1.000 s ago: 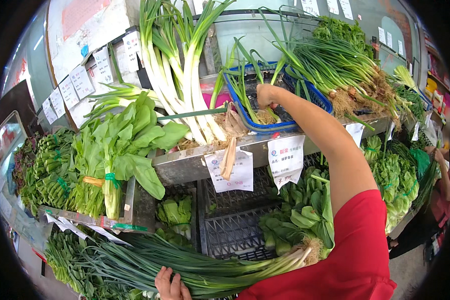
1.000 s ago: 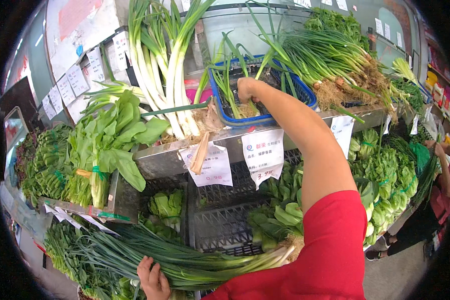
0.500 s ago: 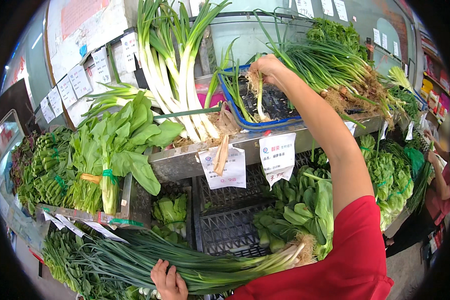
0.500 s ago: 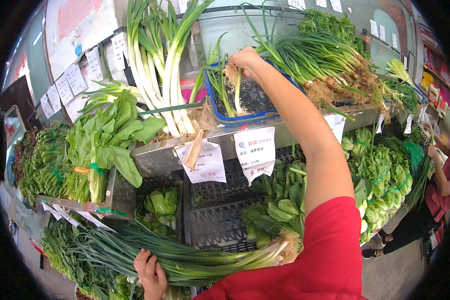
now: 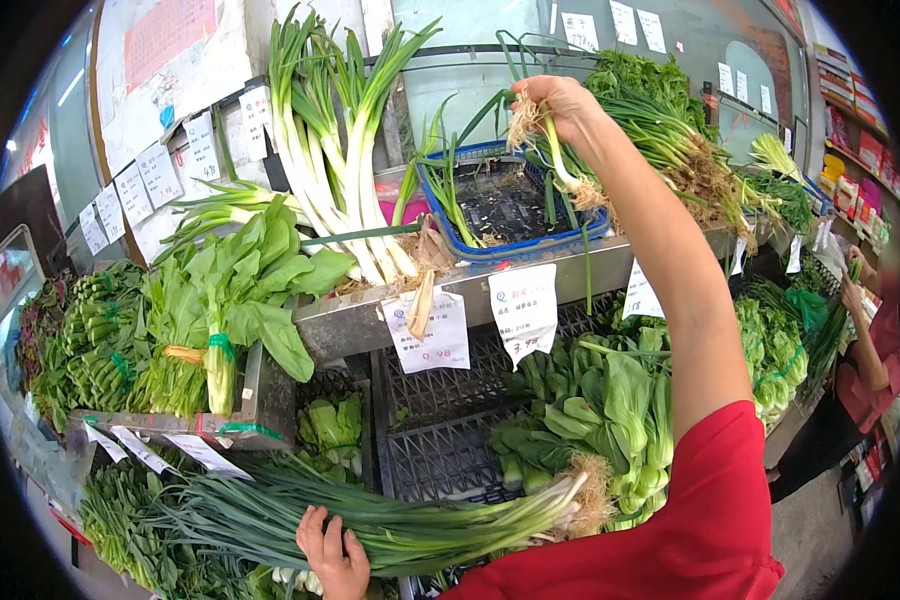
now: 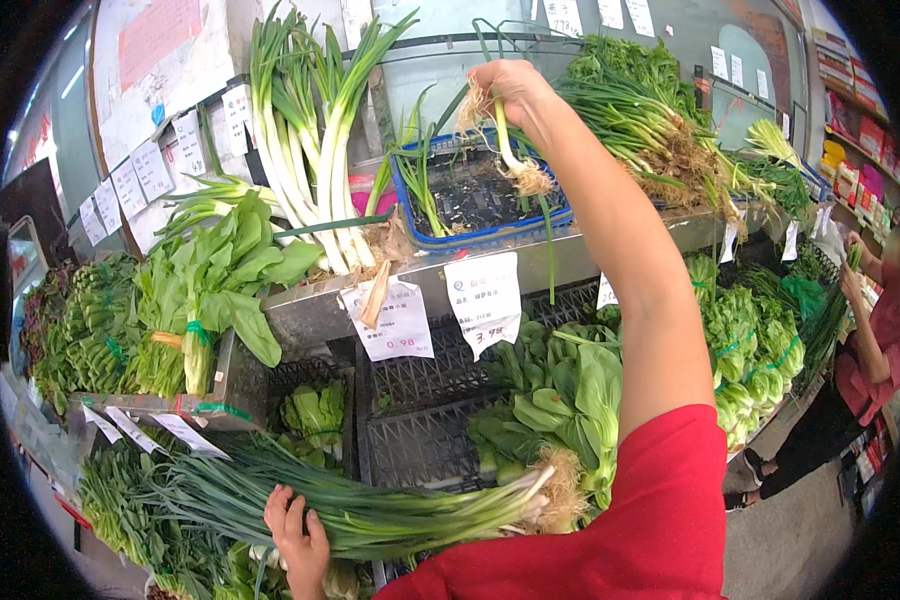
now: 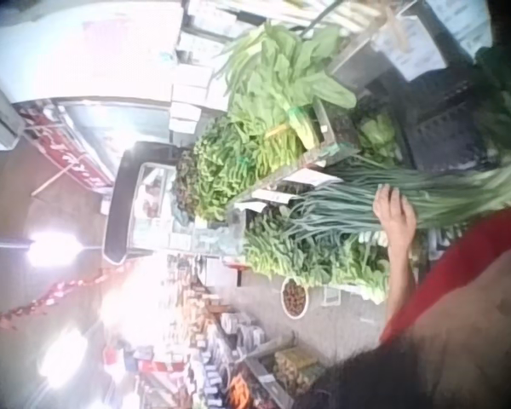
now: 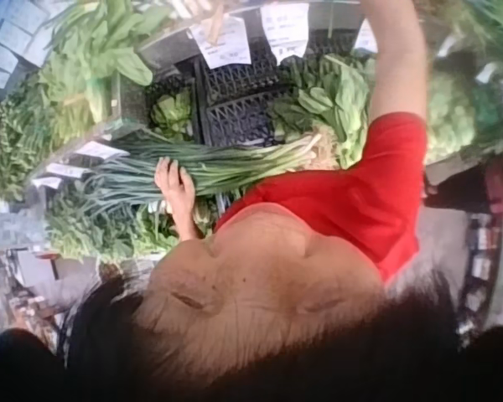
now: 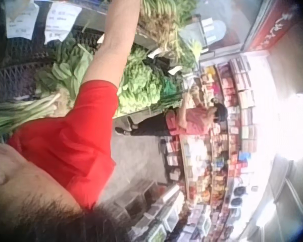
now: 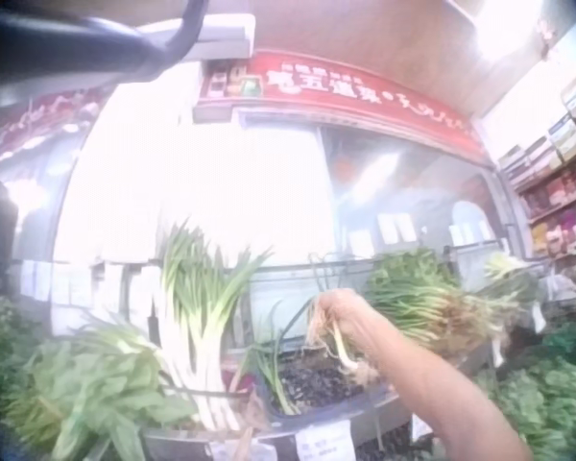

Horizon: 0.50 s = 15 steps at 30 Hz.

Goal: The person selects individual green onions from a display bin in a grocery store produce section. They repeatedly pick up stalks, inspect them, and place them into a blue shopping basket.

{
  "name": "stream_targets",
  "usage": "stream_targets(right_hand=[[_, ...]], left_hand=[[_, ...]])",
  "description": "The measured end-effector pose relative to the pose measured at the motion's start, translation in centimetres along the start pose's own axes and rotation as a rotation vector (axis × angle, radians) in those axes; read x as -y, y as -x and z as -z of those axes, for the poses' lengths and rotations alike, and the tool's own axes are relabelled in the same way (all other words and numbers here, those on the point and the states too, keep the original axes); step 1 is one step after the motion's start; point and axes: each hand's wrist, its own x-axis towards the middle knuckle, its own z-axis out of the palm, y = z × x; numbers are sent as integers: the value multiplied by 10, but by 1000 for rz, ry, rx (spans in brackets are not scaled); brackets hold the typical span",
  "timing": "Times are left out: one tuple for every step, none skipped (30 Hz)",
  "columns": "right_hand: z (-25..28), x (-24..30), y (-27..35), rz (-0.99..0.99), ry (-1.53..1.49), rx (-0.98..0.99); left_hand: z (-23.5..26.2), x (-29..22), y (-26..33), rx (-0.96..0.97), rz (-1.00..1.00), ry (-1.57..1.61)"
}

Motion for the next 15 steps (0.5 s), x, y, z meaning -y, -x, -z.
stream_targets(right_hand=[[0, 5, 6, -14, 18, -15], [1, 10, 16, -14, 33, -1], [1, 14, 28, -17, 46, 19], [-1, 16, 41, -19, 59, 40], [-6, 17, 58, -22, 80, 40], [-3, 16, 73, -33, 59, 24], [2, 9, 85, -28, 22, 74], [7, 2, 100, -23, -14, 124], [4, -3, 121, -16, -43, 131], [0, -9, 144, -7, -72, 139], [2, -18, 165, -55, -46, 105], [0, -23, 187, -103, -23, 75], [-4, -27, 209, -84, -46, 74], [-7, -30, 231, -67, -66, 66], [-2, -38, 248, -32, -71, 79]], left_hand=[[0, -2, 1, -15, 6, 3], [1, -6, 0, -30, 11, 7], [2, -10, 0, -44, 21, 7], [3, -14, 0, -60, 27, 37], [5, -19, 0, -76, 32, 67], [6, -25, -2, -89, 30, 107], [8, -36, -5, -100, 56, 162], [8, -43, -7, -86, 53, 224], [11, -50, -8, -75, 46, 276], [13, -56, -9, -67, 38, 328], [7, -61, -10, -44, 33, 387], [-5, -54, -9, -60, -37, 485], [-5, -58, -10, -30, -60, 511], [-7, -65, -12, 6, -85, 543], [-11, -70, -12, 49, -97, 612]])
